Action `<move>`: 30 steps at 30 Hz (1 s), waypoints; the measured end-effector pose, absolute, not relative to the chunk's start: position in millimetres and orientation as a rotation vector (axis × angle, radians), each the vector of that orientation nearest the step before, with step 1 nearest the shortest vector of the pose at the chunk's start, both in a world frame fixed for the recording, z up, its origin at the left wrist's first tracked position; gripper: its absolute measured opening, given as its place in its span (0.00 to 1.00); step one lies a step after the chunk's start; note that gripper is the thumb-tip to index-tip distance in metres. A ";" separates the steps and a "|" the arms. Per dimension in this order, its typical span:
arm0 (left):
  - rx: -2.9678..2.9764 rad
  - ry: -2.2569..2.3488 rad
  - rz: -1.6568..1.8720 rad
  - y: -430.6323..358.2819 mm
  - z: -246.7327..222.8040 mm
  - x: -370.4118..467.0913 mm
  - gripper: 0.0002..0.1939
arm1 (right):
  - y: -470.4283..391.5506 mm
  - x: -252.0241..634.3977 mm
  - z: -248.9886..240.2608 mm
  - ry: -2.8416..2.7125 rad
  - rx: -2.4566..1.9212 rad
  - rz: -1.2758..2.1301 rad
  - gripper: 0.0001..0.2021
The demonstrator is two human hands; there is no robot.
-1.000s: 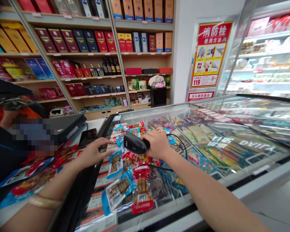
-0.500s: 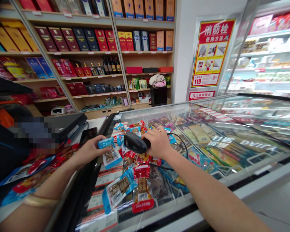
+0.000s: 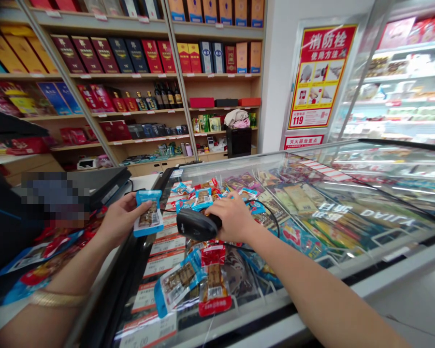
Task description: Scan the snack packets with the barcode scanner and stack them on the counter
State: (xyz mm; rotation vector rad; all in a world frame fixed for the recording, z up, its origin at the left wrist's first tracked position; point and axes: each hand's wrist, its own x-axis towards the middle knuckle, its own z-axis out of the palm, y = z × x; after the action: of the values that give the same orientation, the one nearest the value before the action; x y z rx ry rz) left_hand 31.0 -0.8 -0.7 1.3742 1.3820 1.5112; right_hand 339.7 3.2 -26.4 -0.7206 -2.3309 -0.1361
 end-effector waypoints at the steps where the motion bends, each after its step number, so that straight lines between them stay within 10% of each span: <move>1: 1.381 1.386 1.509 -1.4 -0.3 31.5 0.31 | 3.2 339.5 -26.6 -2.336 -0.724 -0.135 0.13; 19: 1.461 1.453 1.510 0.8 -1.7 28.2 0.29 | 3.2 342.8 -25.8 -2.322 -0.747 -0.174 0.14; 30: 1.474 2.650 1.828 -13.4 18.9 -82.6 0.12 | 8.4 345.5 -31.2 -2.268 -0.775 -0.190 0.11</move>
State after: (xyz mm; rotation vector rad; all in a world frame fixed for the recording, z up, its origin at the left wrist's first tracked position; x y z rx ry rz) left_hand -82.6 -13.4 18.9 1.4741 2.6504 1.8279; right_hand 345.5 8.4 -31.2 -0.7747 -2.2676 -0.1901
